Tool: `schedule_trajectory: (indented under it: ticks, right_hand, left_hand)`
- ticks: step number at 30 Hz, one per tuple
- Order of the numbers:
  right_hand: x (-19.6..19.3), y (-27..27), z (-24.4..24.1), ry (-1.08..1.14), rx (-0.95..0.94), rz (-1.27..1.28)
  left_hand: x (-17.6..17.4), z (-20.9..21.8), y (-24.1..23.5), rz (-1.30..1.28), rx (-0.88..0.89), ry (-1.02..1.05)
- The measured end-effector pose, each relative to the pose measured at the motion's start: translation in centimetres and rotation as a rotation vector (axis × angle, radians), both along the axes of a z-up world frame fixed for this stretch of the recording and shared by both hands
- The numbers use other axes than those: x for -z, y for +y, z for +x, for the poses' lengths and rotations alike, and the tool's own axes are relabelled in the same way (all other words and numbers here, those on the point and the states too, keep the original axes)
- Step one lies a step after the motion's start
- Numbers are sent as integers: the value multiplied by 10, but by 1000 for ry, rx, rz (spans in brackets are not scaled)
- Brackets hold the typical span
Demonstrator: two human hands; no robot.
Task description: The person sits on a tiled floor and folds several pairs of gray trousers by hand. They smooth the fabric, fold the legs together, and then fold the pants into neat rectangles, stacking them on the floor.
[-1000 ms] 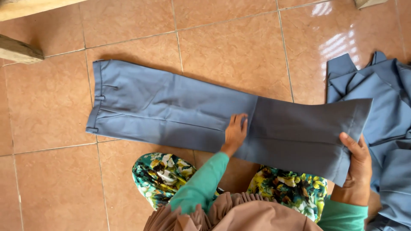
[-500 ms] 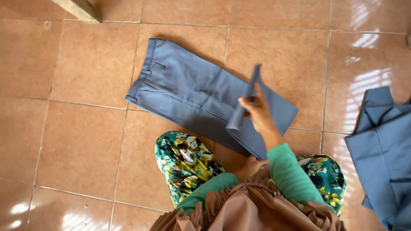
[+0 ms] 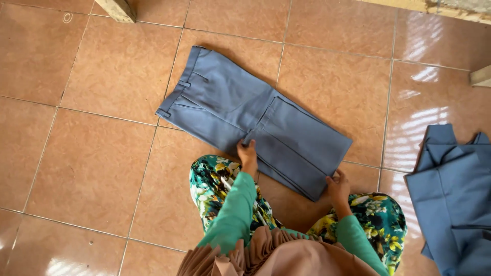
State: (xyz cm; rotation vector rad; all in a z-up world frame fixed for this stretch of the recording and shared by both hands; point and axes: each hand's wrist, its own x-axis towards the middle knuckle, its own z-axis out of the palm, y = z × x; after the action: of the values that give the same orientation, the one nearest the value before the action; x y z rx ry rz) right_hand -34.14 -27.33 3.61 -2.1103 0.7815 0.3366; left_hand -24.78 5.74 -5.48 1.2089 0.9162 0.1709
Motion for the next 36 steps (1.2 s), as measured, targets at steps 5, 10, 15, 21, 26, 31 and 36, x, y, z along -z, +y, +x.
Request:
schedule_trajectory:
  ticks: [5, 10, 15, 21, 26, 31, 36]
  right_hand:
    - [-62, 39, -16, 102, 111, 239]
    - [-70, 48, -13, 101, 193, 358]
    - [-79, 44, -12, 29, 364, 683]
    - [-122, 17, -27, -148, 338, 902]
    - [-153, -41, -46, -365, 347, 853]
    - [-206, -61, -48, -520, 350, 805]
    - [-257, 15, -6, -599, 231, 780]
  left_hand:
    - [-49, 0, 25, 388, 217, 208]
    - [-88, -34, 26, 441, 362, 134]
    - [-85, -34, 25, 771, 480, 207]
    - [-92, -55, 7, 402, 434, 58]
    - [-63, -88, -50, 1070, 1066, -54]
    - [-100, -142, -107, 763, 1249, -230]
    - [-39, -173, -151, 793, 1342, -392]
